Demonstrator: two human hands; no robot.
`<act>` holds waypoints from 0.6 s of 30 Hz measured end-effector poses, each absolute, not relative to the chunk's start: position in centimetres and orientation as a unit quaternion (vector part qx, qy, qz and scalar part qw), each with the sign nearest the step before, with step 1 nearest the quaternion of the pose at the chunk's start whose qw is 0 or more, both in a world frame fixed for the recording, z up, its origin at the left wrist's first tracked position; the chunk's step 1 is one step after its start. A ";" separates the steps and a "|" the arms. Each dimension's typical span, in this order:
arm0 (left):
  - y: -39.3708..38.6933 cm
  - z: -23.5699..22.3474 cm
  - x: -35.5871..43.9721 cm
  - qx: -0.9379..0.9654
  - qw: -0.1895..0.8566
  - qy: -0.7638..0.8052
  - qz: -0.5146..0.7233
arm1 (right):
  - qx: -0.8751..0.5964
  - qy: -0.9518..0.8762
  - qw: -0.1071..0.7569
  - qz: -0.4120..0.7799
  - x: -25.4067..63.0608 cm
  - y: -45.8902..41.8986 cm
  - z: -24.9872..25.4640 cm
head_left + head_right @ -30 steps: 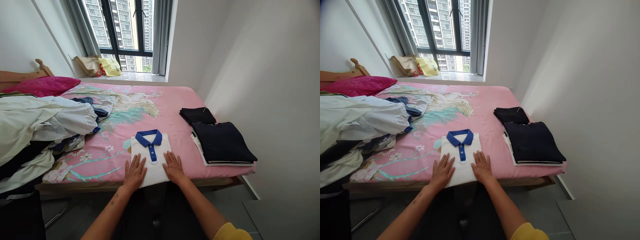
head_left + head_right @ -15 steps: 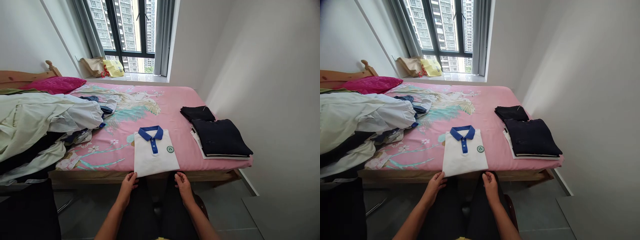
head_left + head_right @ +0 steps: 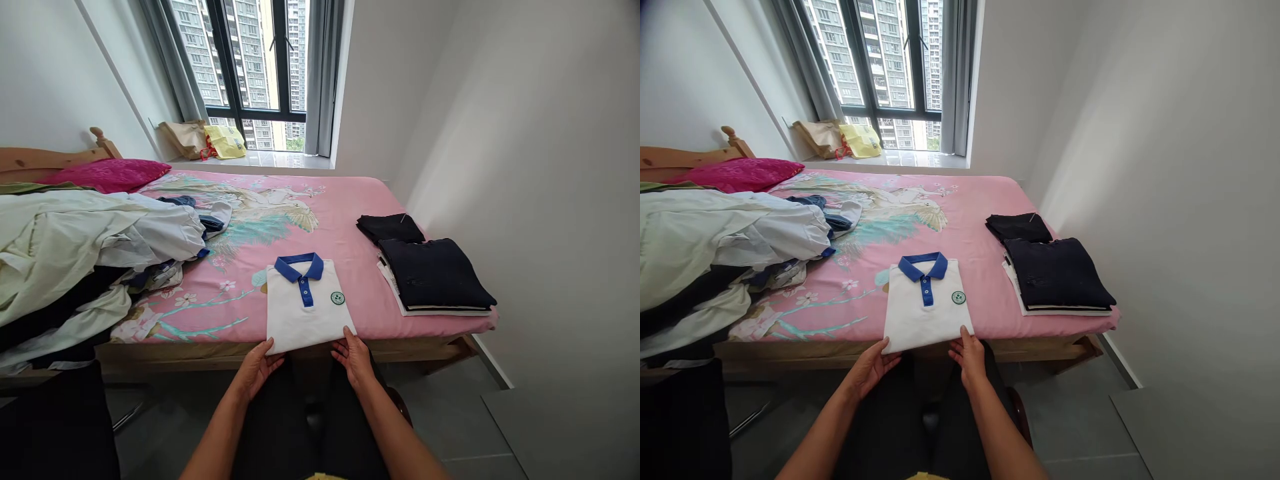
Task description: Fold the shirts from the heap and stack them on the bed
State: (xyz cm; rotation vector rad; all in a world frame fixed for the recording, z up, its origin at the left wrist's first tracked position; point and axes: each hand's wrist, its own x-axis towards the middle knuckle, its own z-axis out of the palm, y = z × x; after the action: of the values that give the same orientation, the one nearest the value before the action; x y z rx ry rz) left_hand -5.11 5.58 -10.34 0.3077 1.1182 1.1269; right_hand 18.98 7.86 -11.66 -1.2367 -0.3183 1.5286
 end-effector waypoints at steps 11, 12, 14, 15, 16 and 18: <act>8.4 -9.9 -6.2 0.152 0.693 0.545 0.447 | -0.451 -0.086 0.591 0.664 17.7 10.6 -10.3; 8.3 -9.9 -6.1 0.157 0.694 0.542 0.447 | -0.452 -0.077 0.595 0.660 17.6 10.7 -10.3; 7.7 -10.1 -6.1 0.164 0.695 0.535 0.451 | -0.454 -0.062 0.604 0.652 17.4 10.6 -10.4; 7.3 -10.2 -6.1 0.166 0.699 0.530 0.451 | -0.456 -0.058 0.606 0.649 17.5 10.4 -10.6; 6.8 -10.3 -6.0 0.169 0.705 0.522 0.449 | -0.457 -0.055 0.606 0.649 17.6 10.2 -10.7; 5.6 -10.7 -6.0 0.177 0.726 0.500 0.438 | -0.453 -0.059 0.602 0.655 18.0 9.5 -11.1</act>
State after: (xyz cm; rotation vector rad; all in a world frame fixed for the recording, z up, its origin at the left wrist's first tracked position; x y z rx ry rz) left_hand -6.03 5.64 -10.69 0.3897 1.1033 0.9668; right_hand 17.98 9.52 -11.11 -1.0504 -0.1365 1.5164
